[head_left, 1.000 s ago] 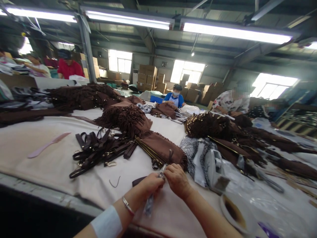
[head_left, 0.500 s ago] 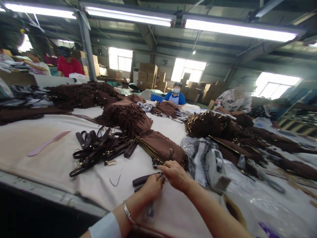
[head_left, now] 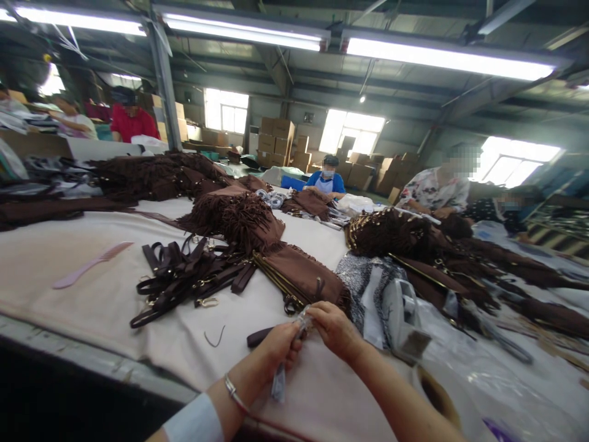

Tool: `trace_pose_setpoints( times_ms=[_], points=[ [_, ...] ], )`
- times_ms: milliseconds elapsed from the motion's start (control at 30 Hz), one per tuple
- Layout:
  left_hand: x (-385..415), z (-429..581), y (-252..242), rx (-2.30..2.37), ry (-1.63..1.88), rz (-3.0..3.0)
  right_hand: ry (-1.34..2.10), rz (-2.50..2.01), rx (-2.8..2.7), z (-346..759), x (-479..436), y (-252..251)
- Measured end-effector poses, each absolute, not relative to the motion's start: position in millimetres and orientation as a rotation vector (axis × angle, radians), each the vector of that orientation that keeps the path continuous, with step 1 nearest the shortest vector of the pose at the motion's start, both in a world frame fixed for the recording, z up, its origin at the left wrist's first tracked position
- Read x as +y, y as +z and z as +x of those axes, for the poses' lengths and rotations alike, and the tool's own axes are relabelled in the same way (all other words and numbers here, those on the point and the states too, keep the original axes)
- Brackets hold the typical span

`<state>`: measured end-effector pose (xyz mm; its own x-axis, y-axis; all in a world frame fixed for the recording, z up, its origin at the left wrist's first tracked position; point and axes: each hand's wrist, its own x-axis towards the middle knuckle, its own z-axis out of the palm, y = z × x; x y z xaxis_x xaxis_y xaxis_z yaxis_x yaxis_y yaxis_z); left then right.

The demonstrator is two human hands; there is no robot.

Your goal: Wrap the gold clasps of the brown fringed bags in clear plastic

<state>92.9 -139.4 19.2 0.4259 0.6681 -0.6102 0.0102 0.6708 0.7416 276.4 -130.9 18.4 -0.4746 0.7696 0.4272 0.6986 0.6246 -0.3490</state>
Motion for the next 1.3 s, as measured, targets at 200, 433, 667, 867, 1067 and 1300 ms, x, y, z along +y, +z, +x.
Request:
trace_pose_setpoints(
  times_ms=[200,433,667,867,1067,1300],
  points=[
    [-137.2,96.8,11.4,1.161,0.498,0.766,0.007,-1.309,-2.403,274.9,-131.5,24.0],
    [-127.8,105.2,18.6,1.092,0.527,0.838,-0.112,-1.364,-2.447,268.0,-126.1,14.2],
    [-115.1,112.8,5.9,1.378,0.606,1.686,-0.124,-1.456,-2.428,269.1,-124.5,14.4],
    [-114.7,111.1,0.2,1.405,0.633,1.775,-0.184,-1.458,-2.437,263.3,-121.5,13.6],
    [-113.2,108.5,8.3,1.443,0.616,1.565,-0.195,-1.582,-2.161,281.2,-122.2,24.4],
    [-115.7,108.6,19.0,1.356,0.552,1.189,-0.090,-1.482,-2.190,286.7,-130.4,15.1]
  ],
)
